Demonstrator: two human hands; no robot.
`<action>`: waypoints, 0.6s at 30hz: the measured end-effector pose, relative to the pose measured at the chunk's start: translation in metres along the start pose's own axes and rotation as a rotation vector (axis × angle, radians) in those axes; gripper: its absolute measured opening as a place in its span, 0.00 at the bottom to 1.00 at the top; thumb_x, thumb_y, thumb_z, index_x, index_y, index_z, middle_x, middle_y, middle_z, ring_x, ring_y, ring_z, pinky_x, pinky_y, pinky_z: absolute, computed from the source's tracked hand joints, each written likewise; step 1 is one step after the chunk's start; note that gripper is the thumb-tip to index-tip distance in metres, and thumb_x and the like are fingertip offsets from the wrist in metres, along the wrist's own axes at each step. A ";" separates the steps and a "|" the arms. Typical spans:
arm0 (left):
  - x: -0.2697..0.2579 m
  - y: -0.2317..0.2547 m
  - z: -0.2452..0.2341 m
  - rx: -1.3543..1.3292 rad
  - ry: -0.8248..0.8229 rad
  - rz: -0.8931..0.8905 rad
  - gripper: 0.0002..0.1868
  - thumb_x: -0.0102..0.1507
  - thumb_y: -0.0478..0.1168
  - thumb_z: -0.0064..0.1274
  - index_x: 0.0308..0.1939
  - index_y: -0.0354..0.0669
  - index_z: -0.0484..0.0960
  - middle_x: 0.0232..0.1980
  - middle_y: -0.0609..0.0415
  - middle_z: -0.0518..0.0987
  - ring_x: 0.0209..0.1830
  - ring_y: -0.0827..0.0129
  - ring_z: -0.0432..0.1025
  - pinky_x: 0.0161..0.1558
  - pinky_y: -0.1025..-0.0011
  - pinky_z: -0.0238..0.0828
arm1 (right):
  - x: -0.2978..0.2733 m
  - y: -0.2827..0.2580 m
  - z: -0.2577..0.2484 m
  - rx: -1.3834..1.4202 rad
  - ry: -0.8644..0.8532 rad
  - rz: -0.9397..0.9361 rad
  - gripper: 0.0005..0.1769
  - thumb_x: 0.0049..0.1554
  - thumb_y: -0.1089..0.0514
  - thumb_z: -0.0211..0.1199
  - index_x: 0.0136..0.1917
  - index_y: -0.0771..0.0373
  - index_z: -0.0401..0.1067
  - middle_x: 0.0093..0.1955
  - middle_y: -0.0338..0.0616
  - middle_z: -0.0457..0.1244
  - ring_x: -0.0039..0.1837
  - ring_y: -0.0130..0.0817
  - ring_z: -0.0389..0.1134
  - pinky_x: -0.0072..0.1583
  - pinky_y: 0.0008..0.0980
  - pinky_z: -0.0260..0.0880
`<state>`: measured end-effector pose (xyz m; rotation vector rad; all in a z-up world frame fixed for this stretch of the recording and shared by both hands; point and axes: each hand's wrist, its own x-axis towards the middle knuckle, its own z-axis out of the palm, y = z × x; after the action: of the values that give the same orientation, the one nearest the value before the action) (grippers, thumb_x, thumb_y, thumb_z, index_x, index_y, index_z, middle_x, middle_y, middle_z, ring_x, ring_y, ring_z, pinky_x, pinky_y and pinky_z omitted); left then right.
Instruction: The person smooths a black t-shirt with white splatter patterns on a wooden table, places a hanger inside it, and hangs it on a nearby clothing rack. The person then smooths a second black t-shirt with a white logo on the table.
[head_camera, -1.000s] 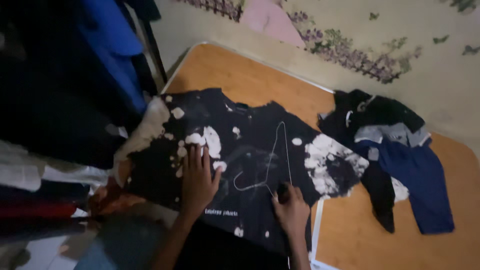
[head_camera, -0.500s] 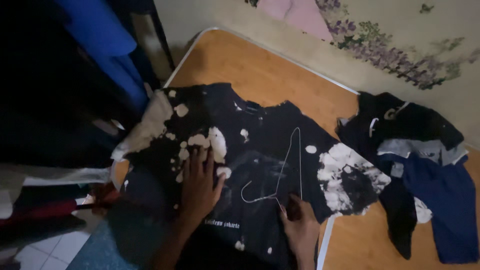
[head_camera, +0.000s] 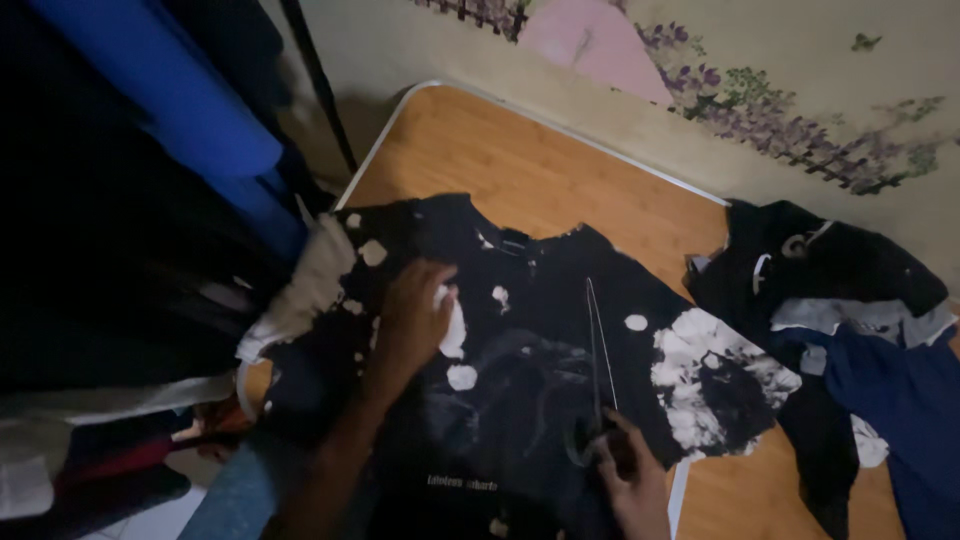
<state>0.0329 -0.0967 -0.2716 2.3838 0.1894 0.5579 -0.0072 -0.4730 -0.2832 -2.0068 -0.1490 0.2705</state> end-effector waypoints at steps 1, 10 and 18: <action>0.021 -0.007 0.004 0.012 0.086 0.084 0.17 0.64 0.39 0.54 0.56 0.39 0.80 0.58 0.43 0.79 0.62 0.49 0.70 0.64 0.53 0.65 | 0.003 -0.004 -0.003 0.022 0.003 0.034 0.29 0.55 0.64 0.61 0.71 0.59 0.68 0.45 0.41 0.70 0.45 0.26 0.70 0.50 0.26 0.70; 0.117 -0.048 0.038 0.088 0.331 0.214 0.16 0.67 0.41 0.57 0.58 0.39 0.81 0.59 0.48 0.78 0.63 0.52 0.67 0.63 0.53 0.57 | 0.065 -0.091 -0.018 0.120 -0.126 0.012 0.11 0.63 0.67 0.49 0.59 0.63 0.64 0.61 0.49 0.69 0.55 0.37 0.73 0.58 0.34 0.73; 0.111 -0.049 0.035 -0.062 0.282 0.149 0.10 0.66 0.38 0.59 0.51 0.47 0.84 0.51 0.55 0.79 0.57 0.57 0.71 0.62 0.57 0.58 | 0.185 -0.135 0.032 0.373 -0.325 -0.279 0.14 0.66 0.66 0.49 0.65 0.64 0.63 0.60 0.51 0.67 0.56 0.39 0.71 0.58 0.37 0.71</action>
<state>0.1486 -0.0489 -0.2898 2.2638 0.1159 0.9580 0.1651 -0.3453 -0.1981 -1.5401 -0.5397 0.4112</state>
